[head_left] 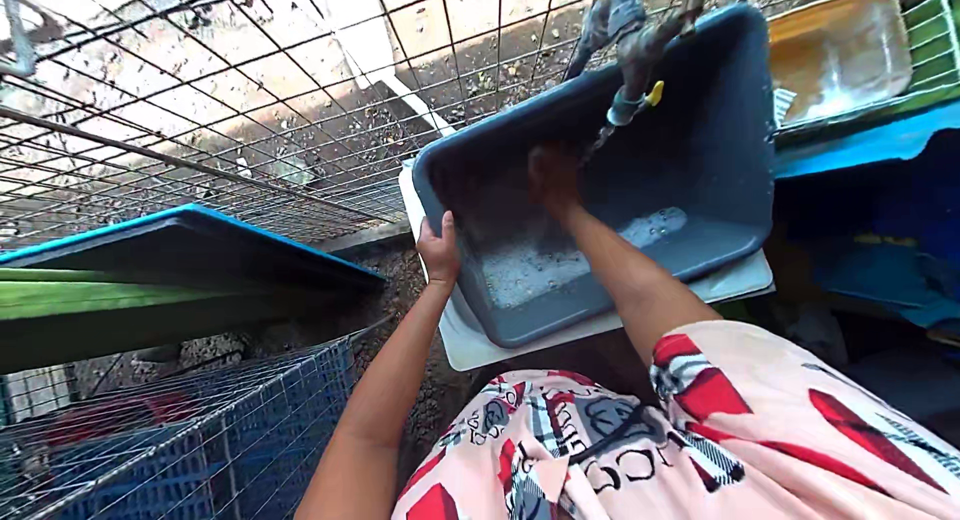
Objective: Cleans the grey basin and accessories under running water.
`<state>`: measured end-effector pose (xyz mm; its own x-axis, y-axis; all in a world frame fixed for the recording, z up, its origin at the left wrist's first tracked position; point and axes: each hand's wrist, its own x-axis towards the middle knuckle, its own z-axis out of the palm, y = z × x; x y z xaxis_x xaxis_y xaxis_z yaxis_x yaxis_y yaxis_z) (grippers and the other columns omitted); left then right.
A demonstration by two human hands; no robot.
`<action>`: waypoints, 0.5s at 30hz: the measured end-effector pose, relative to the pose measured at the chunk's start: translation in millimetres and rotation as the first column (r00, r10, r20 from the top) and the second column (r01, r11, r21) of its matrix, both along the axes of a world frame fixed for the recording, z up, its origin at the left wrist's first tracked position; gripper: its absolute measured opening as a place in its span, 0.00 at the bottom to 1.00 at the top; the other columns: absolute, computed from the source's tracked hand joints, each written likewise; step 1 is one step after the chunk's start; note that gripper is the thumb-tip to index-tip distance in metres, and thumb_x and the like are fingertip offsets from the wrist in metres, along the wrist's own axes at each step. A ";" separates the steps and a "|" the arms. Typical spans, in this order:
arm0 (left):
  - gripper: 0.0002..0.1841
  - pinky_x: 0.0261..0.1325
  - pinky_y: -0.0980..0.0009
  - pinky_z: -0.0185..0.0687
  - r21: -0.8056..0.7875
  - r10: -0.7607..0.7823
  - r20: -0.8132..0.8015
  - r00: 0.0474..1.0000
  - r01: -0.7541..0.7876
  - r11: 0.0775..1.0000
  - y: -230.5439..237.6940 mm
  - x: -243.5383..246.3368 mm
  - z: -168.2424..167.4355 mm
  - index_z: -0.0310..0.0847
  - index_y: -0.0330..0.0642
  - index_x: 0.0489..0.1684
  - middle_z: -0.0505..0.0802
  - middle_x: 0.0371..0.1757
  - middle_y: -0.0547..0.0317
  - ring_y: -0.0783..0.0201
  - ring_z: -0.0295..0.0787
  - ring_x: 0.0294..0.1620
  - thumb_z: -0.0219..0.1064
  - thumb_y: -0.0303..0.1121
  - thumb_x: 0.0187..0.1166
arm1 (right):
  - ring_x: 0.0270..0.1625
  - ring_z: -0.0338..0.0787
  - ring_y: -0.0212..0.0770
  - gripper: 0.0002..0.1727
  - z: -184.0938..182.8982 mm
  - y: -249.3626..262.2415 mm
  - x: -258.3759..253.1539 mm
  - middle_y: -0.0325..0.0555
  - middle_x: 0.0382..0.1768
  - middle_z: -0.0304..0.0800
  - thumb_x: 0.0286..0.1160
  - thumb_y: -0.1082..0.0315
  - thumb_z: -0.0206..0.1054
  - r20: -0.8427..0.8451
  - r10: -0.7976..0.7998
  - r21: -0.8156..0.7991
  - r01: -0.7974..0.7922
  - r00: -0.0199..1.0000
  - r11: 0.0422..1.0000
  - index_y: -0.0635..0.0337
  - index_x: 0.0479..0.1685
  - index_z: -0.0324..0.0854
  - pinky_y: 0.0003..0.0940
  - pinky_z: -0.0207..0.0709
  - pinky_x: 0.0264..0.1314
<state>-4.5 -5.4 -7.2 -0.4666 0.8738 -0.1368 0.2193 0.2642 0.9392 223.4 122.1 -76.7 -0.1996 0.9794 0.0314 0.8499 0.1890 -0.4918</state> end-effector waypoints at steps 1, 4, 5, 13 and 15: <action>0.23 0.51 0.66 0.88 0.008 0.002 0.001 1.000 -0.002 1.000 1.1 -0.5 -1.8 0.79 0.29 0.60 0.91 0.41 0.49 0.68 0.91 0.39 0.58 0.45 0.90 | 0.90 0.62 0.68 0.34 -2.9 16.3 12.2 0.67 0.85 0.68 0.89 0.50 0.53 0.043 -0.187 0.060 0.184 0.981 0.981 0.65 0.85 0.68 0.70 0.46 0.92; 0.22 0.56 0.62 0.87 0.017 -0.001 0.026 1.000 0.000 1.000 0.2 -1.5 -4.7 0.78 0.25 0.62 0.92 0.45 0.44 0.64 0.91 0.44 0.59 0.41 0.90 | 0.92 0.50 0.77 0.48 -24.6 34.3 -6.5 0.77 0.88 0.55 0.81 0.40 0.58 0.017 -0.426 0.287 0.403 0.905 0.869 0.74 0.87 0.60 0.70 0.38 0.93; 0.21 0.56 0.64 0.87 0.023 0.006 0.028 1.000 -0.007 1.000 0.8 -1.6 -5.7 0.78 0.26 0.62 0.92 0.45 0.45 0.66 0.91 0.43 0.59 0.41 0.90 | 0.91 0.53 0.77 0.46 -22.9 27.5 -35.4 0.77 0.87 0.58 0.80 0.42 0.61 -0.023 -0.398 0.319 0.384 0.917 0.867 0.75 0.85 0.64 0.69 0.42 0.93; 0.20 0.54 0.72 0.86 0.048 0.030 0.061 0.998 -0.033 0.998 -3.7 -3.4 -8.0 0.76 0.27 0.64 0.91 0.44 0.53 0.74 0.89 0.41 0.59 0.38 0.89 | 0.91 0.65 0.57 0.23 -27.7 -59.9 -47.5 0.55 0.85 0.73 0.90 0.62 0.56 -0.150 0.521 -0.014 -0.529 0.840 0.849 0.61 0.77 0.79 0.56 0.50 0.95; 0.19 0.54 0.72 0.86 0.036 0.036 0.051 0.998 -0.038 0.999 -3.7 -3.6 -8.1 0.77 0.27 0.64 0.91 0.44 0.52 0.74 0.89 0.42 0.59 0.37 0.89 | 0.86 0.71 0.60 0.18 -23.5 -53.0 26.6 0.56 0.79 0.80 0.88 0.64 0.57 -0.060 0.407 -0.035 -0.409 0.911 0.912 0.59 0.68 0.85 0.62 0.56 0.91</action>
<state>-8.0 -9.1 -15.3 -0.4922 0.8609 -0.1289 0.1622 0.2361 0.9581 250.0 69.2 -100.3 -0.5817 0.8134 0.0095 0.6771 0.4906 -0.5486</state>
